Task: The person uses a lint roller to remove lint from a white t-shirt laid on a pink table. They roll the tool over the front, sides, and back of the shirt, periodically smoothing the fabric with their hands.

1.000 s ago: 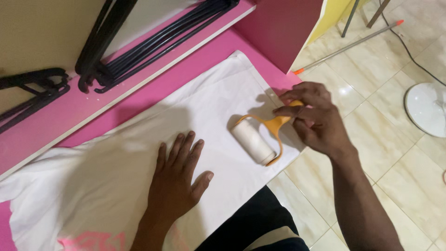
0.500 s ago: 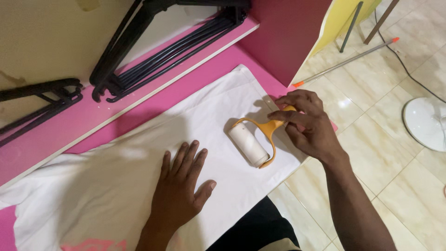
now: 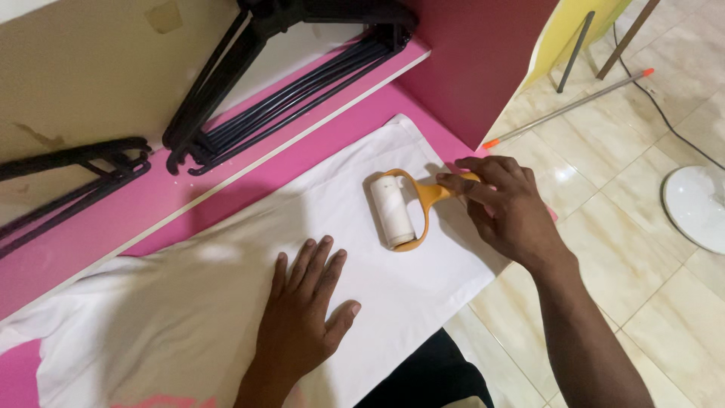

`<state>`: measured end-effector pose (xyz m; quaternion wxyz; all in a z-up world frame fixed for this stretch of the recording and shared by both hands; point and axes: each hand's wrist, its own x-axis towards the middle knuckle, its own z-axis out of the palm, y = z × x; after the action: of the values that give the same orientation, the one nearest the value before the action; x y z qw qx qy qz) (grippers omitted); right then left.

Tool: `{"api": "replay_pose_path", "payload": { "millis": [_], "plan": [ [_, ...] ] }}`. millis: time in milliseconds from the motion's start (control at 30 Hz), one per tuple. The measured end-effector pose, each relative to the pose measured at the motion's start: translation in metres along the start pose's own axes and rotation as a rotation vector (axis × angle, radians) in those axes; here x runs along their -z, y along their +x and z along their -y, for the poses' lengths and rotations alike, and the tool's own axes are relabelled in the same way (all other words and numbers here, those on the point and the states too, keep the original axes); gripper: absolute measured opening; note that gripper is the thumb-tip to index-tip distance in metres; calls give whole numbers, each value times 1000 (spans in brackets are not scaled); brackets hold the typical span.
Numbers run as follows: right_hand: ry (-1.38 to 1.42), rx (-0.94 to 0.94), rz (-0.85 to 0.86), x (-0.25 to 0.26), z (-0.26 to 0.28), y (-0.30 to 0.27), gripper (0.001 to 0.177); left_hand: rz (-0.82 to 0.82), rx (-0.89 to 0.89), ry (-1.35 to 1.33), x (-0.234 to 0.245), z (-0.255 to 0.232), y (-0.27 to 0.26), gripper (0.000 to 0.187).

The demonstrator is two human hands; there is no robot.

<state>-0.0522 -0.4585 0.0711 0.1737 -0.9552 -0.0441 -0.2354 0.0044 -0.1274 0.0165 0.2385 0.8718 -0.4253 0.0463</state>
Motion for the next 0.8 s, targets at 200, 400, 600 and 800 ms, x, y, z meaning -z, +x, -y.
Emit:
{"api": "replay_pose_path", "payload": {
  "millis": [200, 400, 600, 800],
  "plan": [
    [-65, -185, 3, 32, 5, -9, 38, -70, -1, -51, -2, 3, -2, 65],
    [29, -234, 28, 20, 24, -2, 43, -221, 72, 8, 0, 18, -2, 61],
    [52, -404, 114, -16, 49, 30, 47, -162, 145, 84, -2, 21, -3, 66],
    [149, -474, 120, 18, 46, 11, 52, -161, 147, 80, 0, 22, -1, 65]
  ]
}}
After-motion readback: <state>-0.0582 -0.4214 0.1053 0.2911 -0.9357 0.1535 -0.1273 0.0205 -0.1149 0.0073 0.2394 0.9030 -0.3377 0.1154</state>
